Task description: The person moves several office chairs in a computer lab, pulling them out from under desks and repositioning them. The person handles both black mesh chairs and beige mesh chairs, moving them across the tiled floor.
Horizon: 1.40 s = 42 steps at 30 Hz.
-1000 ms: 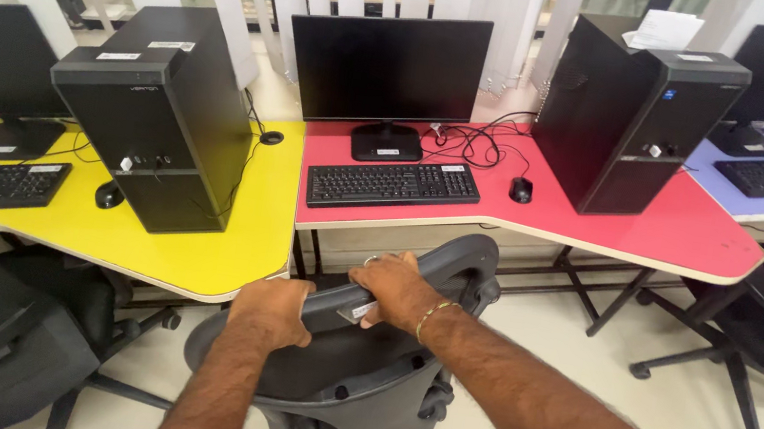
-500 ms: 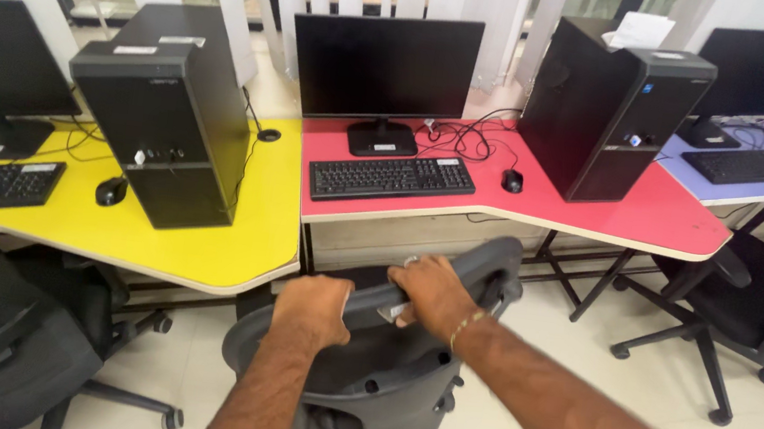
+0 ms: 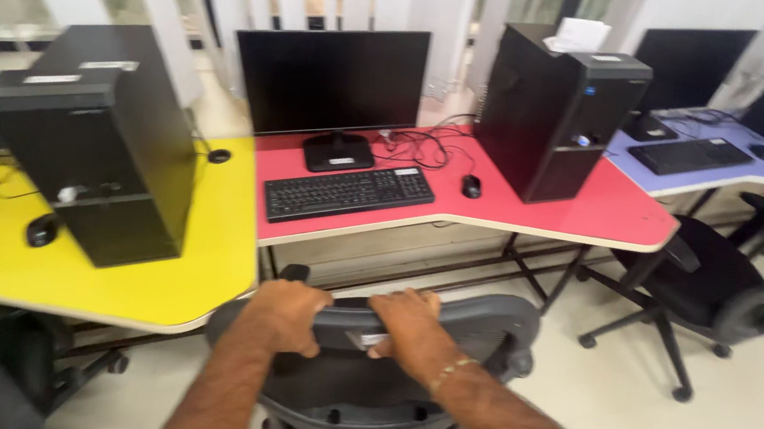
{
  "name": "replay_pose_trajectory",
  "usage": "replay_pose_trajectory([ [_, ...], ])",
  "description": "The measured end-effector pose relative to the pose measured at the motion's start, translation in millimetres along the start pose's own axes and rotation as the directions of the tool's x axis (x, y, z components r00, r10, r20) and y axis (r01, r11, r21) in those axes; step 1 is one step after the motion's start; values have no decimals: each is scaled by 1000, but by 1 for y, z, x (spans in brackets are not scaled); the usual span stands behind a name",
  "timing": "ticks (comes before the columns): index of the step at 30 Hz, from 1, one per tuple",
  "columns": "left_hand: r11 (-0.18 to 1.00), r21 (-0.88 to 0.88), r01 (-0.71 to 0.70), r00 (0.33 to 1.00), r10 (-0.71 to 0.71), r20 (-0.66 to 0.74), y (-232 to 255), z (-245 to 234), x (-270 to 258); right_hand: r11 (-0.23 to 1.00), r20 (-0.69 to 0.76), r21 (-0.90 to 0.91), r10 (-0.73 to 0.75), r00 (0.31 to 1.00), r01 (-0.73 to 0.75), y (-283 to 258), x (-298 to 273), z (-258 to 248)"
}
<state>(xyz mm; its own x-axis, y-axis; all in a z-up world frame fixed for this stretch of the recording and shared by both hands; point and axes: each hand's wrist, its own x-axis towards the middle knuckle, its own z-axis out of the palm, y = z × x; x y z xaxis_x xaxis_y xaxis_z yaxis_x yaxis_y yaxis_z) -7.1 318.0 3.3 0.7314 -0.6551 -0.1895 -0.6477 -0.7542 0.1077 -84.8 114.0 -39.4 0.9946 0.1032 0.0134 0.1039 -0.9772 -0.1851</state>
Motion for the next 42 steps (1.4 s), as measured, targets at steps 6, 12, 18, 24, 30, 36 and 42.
replay_pose_trajectory([
  [6, 992, 53, 114, 991, -117, 58, -22, -8, 18, 999, -32, 4, -40, 999, 40, -4, 37, 10],
  [12, 967, 88, 241, 968, -246, 56, -41, -12, 30, 996, -53, 2, -85, 995, 85, -9, 76, 19],
  [18, 943, 156, 293, 942, -313, 120, -55, -23, 54, 993, -160, 40, -108, 981, 115, -16, 101, 27],
  [24, 907, 241, 345, 906, -389, 166, -64, -31, 75, 995, -116, 91, -28, 993, 39, -26, 122, 22],
  [30, 875, 255, 411, 874, -457, 163, -70, -32, 101, 995, -186, 80, -43, 982, 59, -12, 142, 16],
  [36, 905, 218, 365, 903, -401, 151, -67, -39, 126, 989, -109, 54, -134, 985, 141, 28, 167, 7],
  [42, 953, 109, 284, 950, -295, 102, -78, -40, 129, 991, -109, -9, -133, 985, 133, 34, 171, 9],
])
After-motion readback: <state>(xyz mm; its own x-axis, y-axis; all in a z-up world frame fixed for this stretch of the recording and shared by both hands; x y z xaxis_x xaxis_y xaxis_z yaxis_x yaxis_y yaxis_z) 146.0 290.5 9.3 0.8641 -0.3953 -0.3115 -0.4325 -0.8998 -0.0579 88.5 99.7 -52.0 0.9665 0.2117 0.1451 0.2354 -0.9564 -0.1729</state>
